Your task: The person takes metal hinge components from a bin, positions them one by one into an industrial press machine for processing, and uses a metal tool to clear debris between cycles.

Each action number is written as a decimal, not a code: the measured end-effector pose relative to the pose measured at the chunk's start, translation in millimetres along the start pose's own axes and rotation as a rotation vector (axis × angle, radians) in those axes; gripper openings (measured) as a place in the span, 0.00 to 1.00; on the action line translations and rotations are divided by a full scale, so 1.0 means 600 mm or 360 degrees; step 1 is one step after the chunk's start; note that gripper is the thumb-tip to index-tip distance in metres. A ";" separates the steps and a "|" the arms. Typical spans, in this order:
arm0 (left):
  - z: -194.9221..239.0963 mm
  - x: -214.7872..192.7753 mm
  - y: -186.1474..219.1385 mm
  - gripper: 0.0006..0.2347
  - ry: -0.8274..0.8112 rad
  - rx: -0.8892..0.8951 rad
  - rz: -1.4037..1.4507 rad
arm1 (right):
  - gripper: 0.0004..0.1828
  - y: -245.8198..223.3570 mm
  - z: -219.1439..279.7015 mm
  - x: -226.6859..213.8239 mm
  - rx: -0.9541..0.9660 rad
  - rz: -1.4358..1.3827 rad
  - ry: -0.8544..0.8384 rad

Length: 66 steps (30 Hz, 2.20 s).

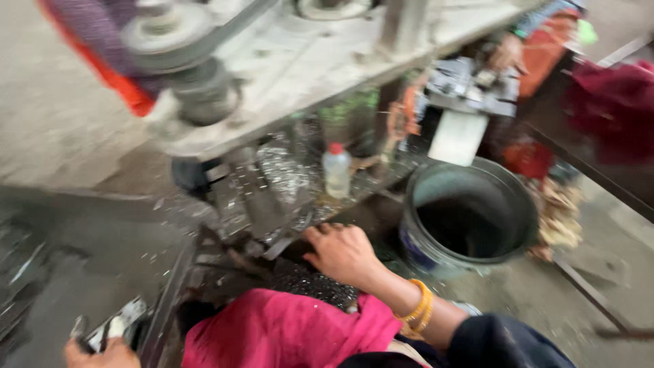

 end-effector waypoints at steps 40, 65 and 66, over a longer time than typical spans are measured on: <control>0.168 0.371 0.435 0.15 -0.0995 -0.1071 0.1501 | 0.27 0.072 -0.035 0.059 -0.0496 -0.1732 -0.0167; 0.150 0.438 0.415 0.25 -0.1177 0.0321 -0.0877 | 0.27 0.046 -0.017 0.107 -0.0263 0.0261 -0.0310; 0.140 0.437 0.413 0.25 -0.1175 0.0311 -0.0883 | 0.28 0.050 -0.022 0.124 -0.0405 0.0287 -0.0261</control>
Point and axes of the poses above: each hand's wrist, its own z-axis away from the middle knuckle, its own x-axis out of the palm, y = z × x, the point moved 4 cm from there along -z, towards the middle knuckle, and after that the axes turned 15 degrees about z, right-handed, at the moved point
